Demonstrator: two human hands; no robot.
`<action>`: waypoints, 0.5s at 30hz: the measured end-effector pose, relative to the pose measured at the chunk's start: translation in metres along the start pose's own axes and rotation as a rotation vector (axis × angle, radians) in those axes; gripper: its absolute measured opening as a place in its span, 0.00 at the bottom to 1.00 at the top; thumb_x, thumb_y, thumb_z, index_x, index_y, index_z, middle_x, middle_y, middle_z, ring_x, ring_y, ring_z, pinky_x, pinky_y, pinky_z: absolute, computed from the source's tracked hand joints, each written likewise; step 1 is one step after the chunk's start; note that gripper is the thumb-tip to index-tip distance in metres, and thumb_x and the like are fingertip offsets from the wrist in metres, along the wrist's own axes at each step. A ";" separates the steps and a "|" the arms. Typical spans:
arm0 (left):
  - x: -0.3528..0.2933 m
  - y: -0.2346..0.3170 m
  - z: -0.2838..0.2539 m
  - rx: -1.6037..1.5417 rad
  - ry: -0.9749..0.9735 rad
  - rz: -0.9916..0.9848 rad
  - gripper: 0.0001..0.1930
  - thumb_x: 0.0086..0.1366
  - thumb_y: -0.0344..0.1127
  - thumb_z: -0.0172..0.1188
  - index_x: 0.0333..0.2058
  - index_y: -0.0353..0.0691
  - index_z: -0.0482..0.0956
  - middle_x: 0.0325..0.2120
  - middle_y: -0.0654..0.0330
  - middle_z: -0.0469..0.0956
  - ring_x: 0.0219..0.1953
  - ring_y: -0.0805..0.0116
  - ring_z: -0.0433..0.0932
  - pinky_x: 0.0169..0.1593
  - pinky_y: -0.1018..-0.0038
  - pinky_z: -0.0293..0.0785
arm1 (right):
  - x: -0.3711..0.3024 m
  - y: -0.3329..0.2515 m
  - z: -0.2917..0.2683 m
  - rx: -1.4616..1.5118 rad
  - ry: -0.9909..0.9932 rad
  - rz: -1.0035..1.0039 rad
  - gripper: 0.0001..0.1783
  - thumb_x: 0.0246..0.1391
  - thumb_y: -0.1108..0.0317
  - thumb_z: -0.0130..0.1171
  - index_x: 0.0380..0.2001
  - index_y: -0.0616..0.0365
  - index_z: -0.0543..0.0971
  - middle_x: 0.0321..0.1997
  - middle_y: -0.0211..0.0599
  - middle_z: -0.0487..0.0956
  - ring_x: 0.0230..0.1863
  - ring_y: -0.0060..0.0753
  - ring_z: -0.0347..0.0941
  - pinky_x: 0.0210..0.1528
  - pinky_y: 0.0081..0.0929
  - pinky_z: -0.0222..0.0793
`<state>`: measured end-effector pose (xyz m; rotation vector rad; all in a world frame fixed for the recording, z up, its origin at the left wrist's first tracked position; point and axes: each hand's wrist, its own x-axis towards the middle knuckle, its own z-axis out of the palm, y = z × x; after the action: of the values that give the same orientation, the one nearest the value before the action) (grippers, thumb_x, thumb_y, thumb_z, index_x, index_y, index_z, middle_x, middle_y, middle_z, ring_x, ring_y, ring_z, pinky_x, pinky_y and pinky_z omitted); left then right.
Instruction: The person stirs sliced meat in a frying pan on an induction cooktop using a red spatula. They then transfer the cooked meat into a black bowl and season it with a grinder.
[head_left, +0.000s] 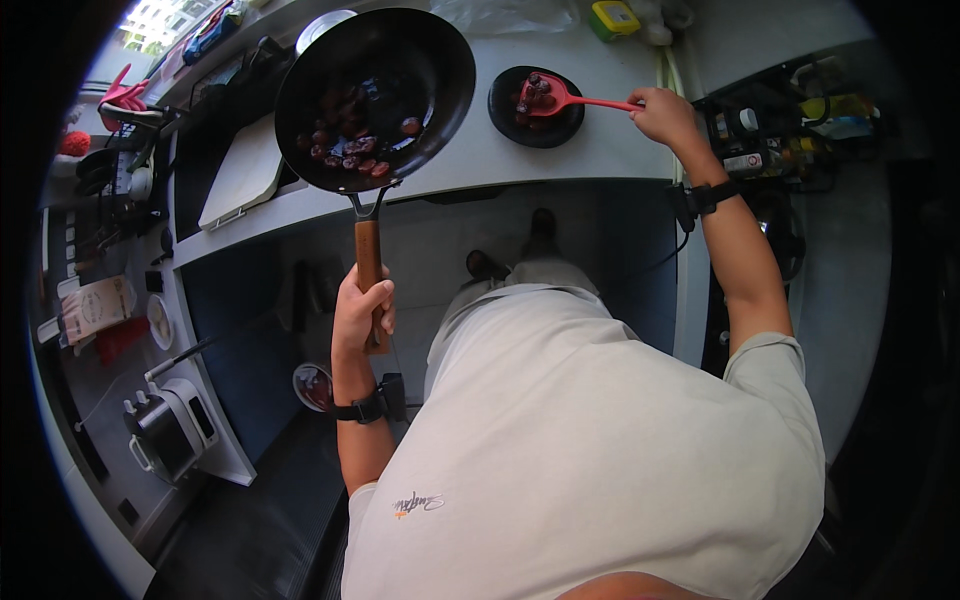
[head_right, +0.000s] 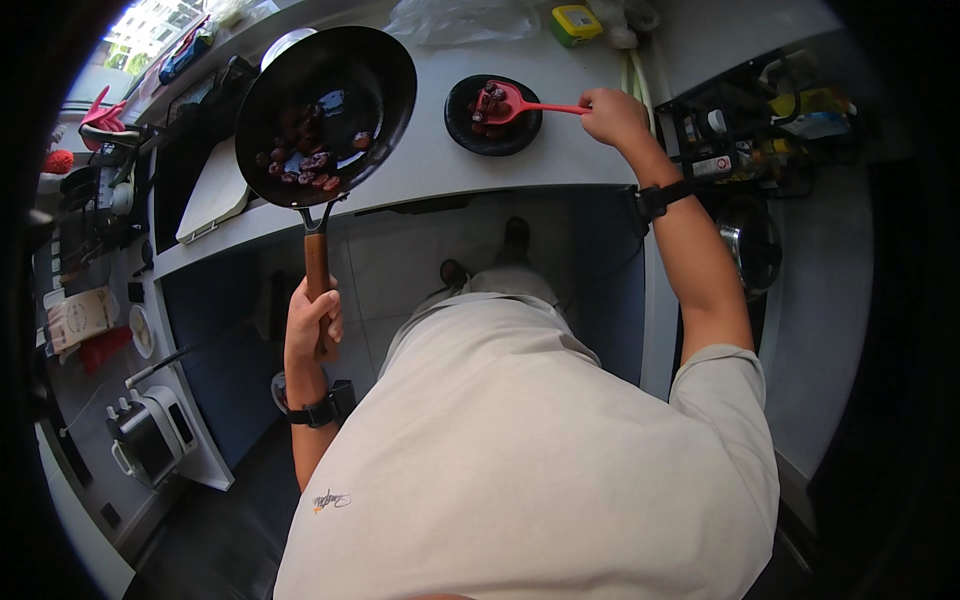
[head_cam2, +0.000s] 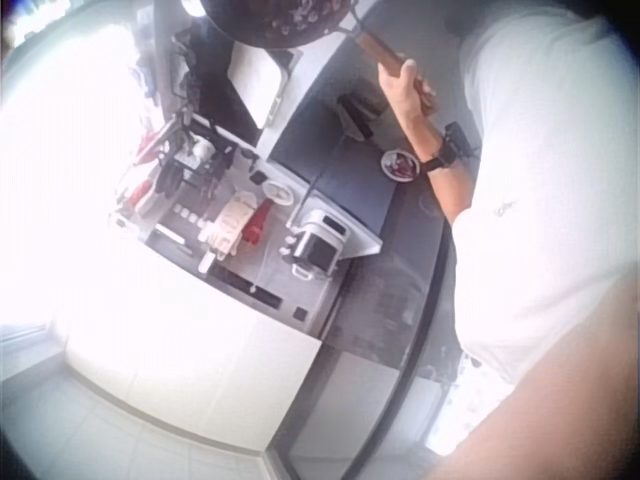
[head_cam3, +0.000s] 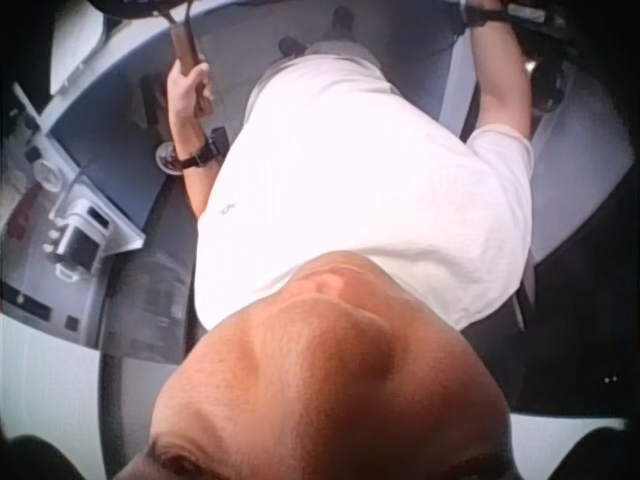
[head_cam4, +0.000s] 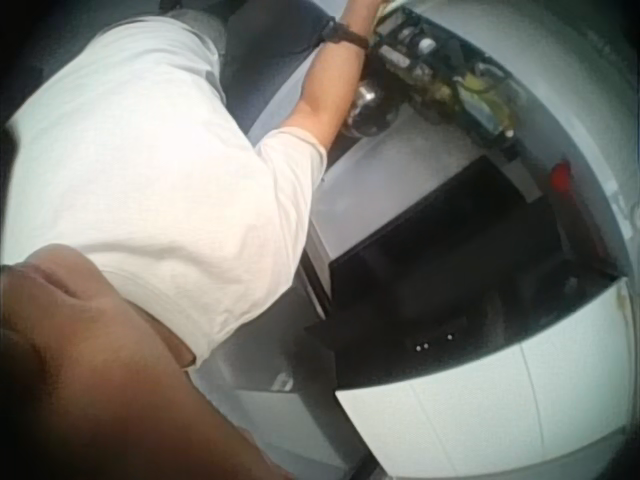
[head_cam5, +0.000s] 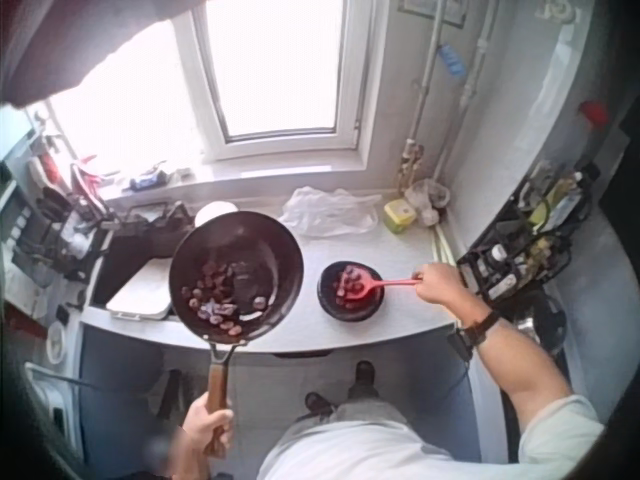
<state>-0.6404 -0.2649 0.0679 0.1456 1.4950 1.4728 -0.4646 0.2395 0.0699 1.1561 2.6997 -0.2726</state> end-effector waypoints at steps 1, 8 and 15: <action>0.000 -0.001 -0.001 -0.005 -0.004 0.007 0.14 0.63 0.30 0.61 0.43 0.36 0.67 0.18 0.64 0.69 0.11 0.75 0.69 0.16 0.77 0.69 | 0.000 -0.006 -0.002 -0.027 0.009 -0.017 0.15 0.53 0.60 0.61 0.44 0.45 0.85 0.43 0.37 0.85 0.47 0.45 0.80 0.48 0.41 0.75; 0.000 -0.007 -0.003 -0.029 -0.021 -0.005 0.14 0.63 0.29 0.61 0.43 0.36 0.67 0.18 0.63 0.69 0.11 0.74 0.70 0.15 0.77 0.69 | 0.006 -0.028 -0.018 -0.134 0.028 -0.031 0.16 0.51 0.64 0.56 0.43 0.45 0.86 0.41 0.39 0.85 0.45 0.47 0.81 0.47 0.44 0.75; 0.002 -0.003 -0.004 0.004 -0.035 0.013 0.15 0.63 0.32 0.63 0.43 0.37 0.67 0.18 0.64 0.67 0.11 0.75 0.68 0.15 0.78 0.68 | -0.001 -0.030 -0.036 -0.184 0.072 0.001 0.16 0.52 0.66 0.56 0.42 0.45 0.87 0.40 0.40 0.86 0.45 0.49 0.81 0.46 0.45 0.76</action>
<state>-0.6423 -0.2670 0.0639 0.1828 1.4708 1.4704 -0.4894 0.2266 0.1074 1.1334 2.7170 0.0189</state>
